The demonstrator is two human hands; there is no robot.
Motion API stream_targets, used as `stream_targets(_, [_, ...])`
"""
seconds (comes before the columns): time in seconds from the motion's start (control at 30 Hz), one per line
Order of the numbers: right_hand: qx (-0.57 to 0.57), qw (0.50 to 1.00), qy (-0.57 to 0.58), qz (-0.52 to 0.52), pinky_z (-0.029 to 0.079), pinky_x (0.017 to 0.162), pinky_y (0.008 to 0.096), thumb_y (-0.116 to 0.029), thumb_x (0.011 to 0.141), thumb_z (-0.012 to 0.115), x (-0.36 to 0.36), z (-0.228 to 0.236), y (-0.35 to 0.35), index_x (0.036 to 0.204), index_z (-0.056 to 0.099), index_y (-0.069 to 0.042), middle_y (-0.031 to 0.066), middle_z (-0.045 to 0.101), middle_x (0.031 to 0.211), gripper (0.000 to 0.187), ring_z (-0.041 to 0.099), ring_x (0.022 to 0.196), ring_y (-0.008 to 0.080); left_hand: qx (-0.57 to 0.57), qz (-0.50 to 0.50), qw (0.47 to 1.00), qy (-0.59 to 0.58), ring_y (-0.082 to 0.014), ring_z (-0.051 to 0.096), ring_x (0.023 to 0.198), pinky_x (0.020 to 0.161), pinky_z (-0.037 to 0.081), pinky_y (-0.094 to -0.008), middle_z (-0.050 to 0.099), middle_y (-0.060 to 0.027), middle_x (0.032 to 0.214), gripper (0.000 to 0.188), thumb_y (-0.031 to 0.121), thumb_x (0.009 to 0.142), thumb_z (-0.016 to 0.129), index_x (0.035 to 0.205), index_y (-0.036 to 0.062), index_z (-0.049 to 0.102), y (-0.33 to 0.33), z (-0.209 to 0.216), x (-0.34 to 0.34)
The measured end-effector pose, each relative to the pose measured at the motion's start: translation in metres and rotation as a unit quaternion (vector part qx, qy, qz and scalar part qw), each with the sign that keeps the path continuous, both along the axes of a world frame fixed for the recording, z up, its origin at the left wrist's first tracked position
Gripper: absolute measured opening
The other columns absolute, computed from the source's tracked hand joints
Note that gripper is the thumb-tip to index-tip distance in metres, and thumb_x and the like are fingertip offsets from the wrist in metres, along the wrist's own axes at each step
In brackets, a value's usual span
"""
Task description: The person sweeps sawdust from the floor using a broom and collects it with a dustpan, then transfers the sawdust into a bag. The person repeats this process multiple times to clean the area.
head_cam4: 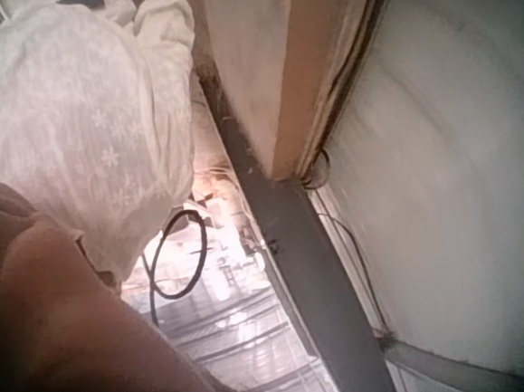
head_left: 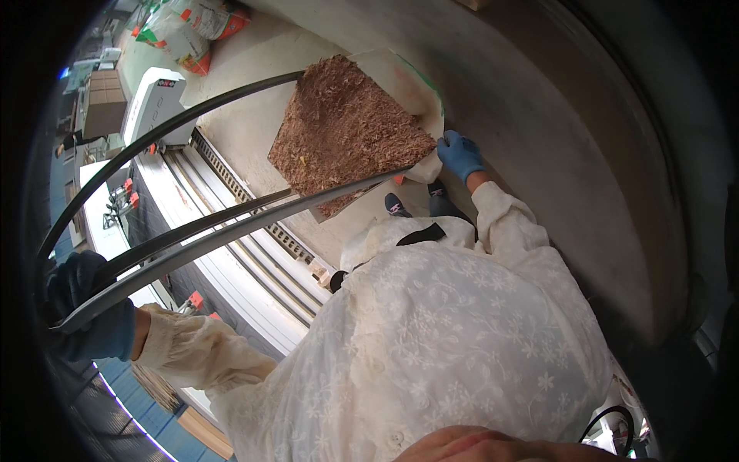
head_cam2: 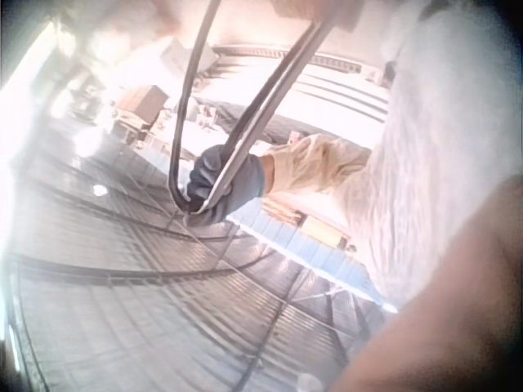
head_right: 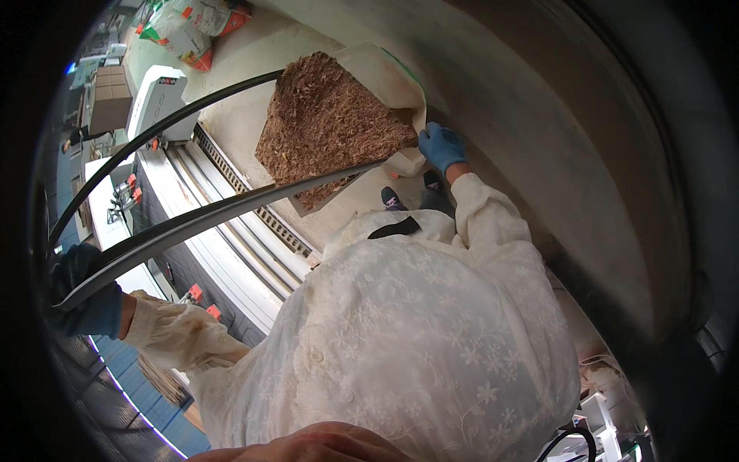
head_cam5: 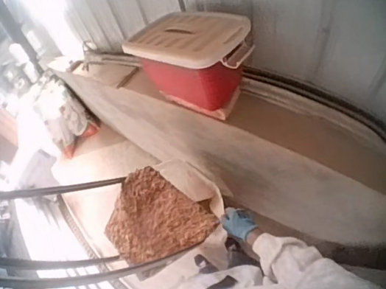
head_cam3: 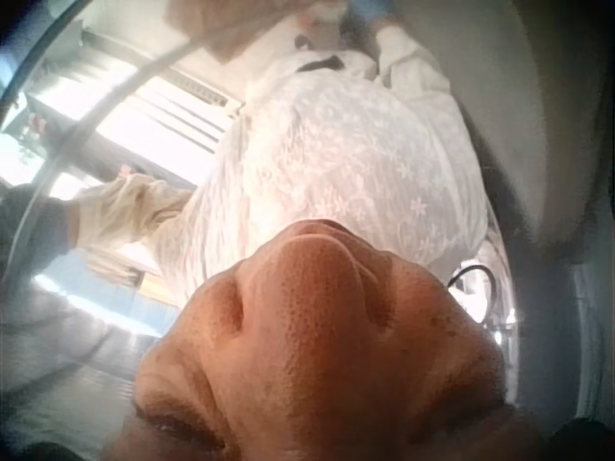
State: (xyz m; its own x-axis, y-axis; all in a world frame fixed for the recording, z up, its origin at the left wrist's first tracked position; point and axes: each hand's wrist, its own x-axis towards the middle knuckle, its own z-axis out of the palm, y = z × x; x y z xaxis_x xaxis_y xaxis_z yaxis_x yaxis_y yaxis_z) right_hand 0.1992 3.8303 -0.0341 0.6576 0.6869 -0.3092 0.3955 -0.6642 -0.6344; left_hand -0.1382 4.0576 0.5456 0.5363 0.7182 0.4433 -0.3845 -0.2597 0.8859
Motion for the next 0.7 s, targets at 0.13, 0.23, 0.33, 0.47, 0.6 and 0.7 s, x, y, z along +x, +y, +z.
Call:
stream_targets(0.13, [0.021, 0.999, 0.003, -0.047, 0.052, 0.080, 0.0507, -0.036, 0.089, 0.057, 0.002, -0.018, -0.002, 0.096, 0.067, -0.009, 0.0232, 0.069, 0.098, 0.029, 0.064, 0.094, 0.0457, -0.005, 0.005, 1.000, 0.011, -0.0111, 0.045, 0.042, 0.051, 0.032, -0.0264, 0.050, 0.0022, 0.051, 0.037, 0.040, 0.093, 0.060, 0.063, 0.0183, 0.054, -0.011, -0.008, 0.015])
stream_targets(0.23, [0.032, 0.997, 0.014, -0.063, 0.052, 0.079, 0.0501, -0.035, 0.089, 0.057, 0.001, -0.026, -0.006, 0.096, 0.067, -0.008, 0.0235, 0.069, 0.099, 0.029, 0.064, 0.094, 0.0458, 0.018, -0.045, 0.997, 0.055, -0.0108, 0.045, 0.042, 0.051, 0.035, -0.0249, 0.054, 0.0008, 0.054, 0.038, 0.045, 0.093, 0.060, 0.067, 0.0174, 0.057, -0.014, -0.011, 0.014])
stream_targets(0.33, [0.040, 0.997, 0.027, -0.054, 0.052, 0.082, 0.0499, -0.033, 0.089, 0.056, -0.007, -0.029, -0.009, 0.096, 0.067, -0.008, 0.0244, 0.068, 0.103, 0.029, 0.064, 0.097, 0.0458, 0.005, -0.038, 0.999, 0.010, -0.0111, 0.045, 0.042, 0.051, 0.036, -0.0249, 0.053, 0.0006, 0.054, 0.038, 0.042, 0.094, 0.059, 0.067, 0.0159, 0.057, -0.016, -0.016, 0.007])
stream_targets(0.47, [0.051, 0.996, 0.041, -0.061, 0.052, 0.083, 0.0489, -0.031, 0.089, 0.056, -0.030, -0.023, -0.009, 0.096, 0.067, -0.006, 0.0254, 0.067, 0.104, 0.028, 0.063, 0.098, 0.0467, 0.089, 0.010, 0.996, 0.017, -0.0120, 0.046, 0.042, 0.049, 0.036, -0.0254, 0.051, -0.0012, 0.053, 0.038, 0.038, 0.098, 0.054, 0.069, 0.0138, 0.056, -0.013, -0.020, -0.006])
stream_targets(0.6, [0.080, 0.992, 0.042, -0.088, 0.052, 0.079, 0.0472, -0.028, 0.089, 0.057, -0.050, -0.011, -0.009, 0.095, 0.066, -0.005, 0.0262, 0.066, 0.100, 0.026, 0.062, 0.097, 0.0474, 0.256, -0.006, 0.963, 0.090, -0.0133, 0.045, 0.043, 0.049, 0.034, -0.0275, 0.050, -0.0033, 0.056, 0.038, 0.036, 0.101, 0.050, 0.073, 0.0118, 0.054, -0.002, -0.016, -0.020])
stream_targets(0.7, [0.094, 0.990, 0.026, -0.102, 0.052, 0.078, 0.0469, -0.026, 0.089, 0.057, -0.055, -0.001, -0.011, 0.093, 0.065, -0.004, 0.0267, 0.065, 0.099, 0.024, 0.061, 0.097, 0.0474, 0.116, -0.026, 0.993, 0.023, -0.0143, 0.047, 0.047, 0.053, 0.037, -0.0302, 0.050, -0.0056, 0.061, 0.036, 0.034, 0.102, 0.050, 0.076, 0.0100, 0.053, 0.009, -0.013, -0.020])
